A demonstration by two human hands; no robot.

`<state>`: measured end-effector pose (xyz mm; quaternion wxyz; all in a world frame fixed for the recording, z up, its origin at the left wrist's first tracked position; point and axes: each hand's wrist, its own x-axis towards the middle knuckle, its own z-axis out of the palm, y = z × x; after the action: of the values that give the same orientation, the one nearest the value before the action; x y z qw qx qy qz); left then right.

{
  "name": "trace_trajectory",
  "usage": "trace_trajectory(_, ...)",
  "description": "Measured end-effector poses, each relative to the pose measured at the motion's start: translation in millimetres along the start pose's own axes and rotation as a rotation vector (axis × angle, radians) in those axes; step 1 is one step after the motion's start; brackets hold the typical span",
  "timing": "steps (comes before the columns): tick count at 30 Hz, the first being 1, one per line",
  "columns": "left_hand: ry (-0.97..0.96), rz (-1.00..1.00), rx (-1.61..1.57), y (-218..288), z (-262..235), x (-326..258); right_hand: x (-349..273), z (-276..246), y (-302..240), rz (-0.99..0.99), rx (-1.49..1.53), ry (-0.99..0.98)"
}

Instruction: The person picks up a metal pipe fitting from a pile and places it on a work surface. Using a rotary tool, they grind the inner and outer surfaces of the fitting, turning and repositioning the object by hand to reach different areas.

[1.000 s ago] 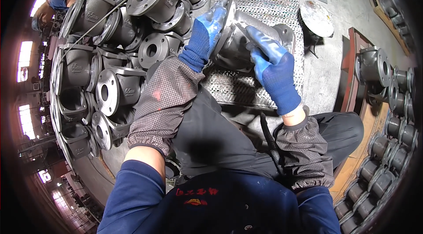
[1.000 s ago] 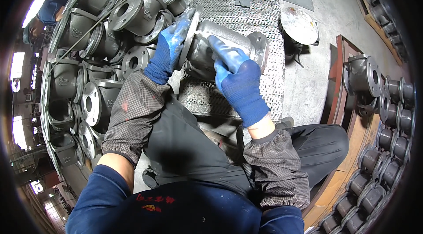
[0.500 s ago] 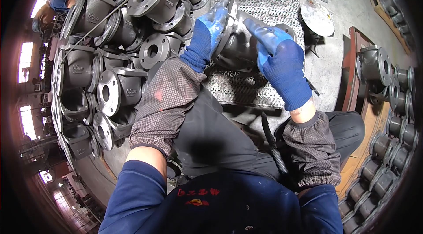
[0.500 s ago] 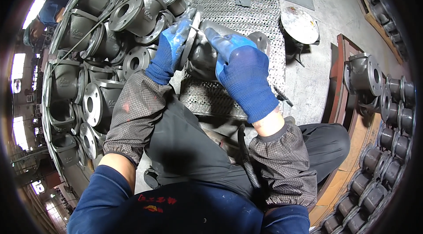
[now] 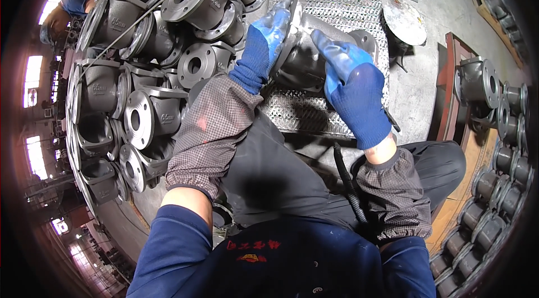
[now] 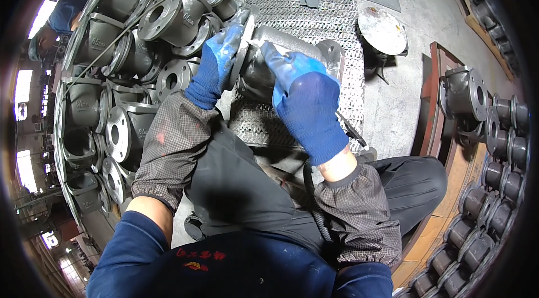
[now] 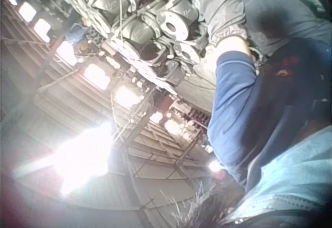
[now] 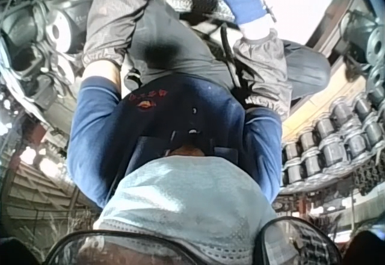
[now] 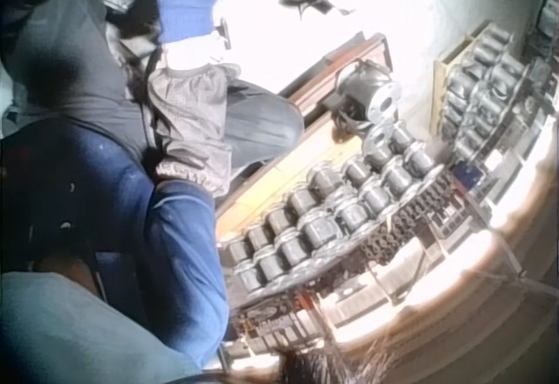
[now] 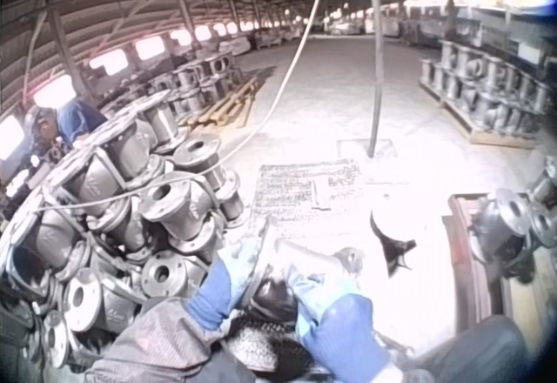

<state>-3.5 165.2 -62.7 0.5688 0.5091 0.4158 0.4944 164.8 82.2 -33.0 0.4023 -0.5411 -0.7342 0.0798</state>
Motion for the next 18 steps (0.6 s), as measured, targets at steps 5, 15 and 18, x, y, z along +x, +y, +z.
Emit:
trace_trajectory(5,-0.006,-0.052,-0.045,-2,0,-1,17,6,16,0.04,0.13,0.031)
trace_trajectory(15,-0.068,0.154,0.286,-6,-5,-1,13,17,14,0.038,0.105,0.086)
trace_trajectory(18,-0.082,0.427,0.428,-15,-11,2,6,14,9,0.022,0.035,0.046)
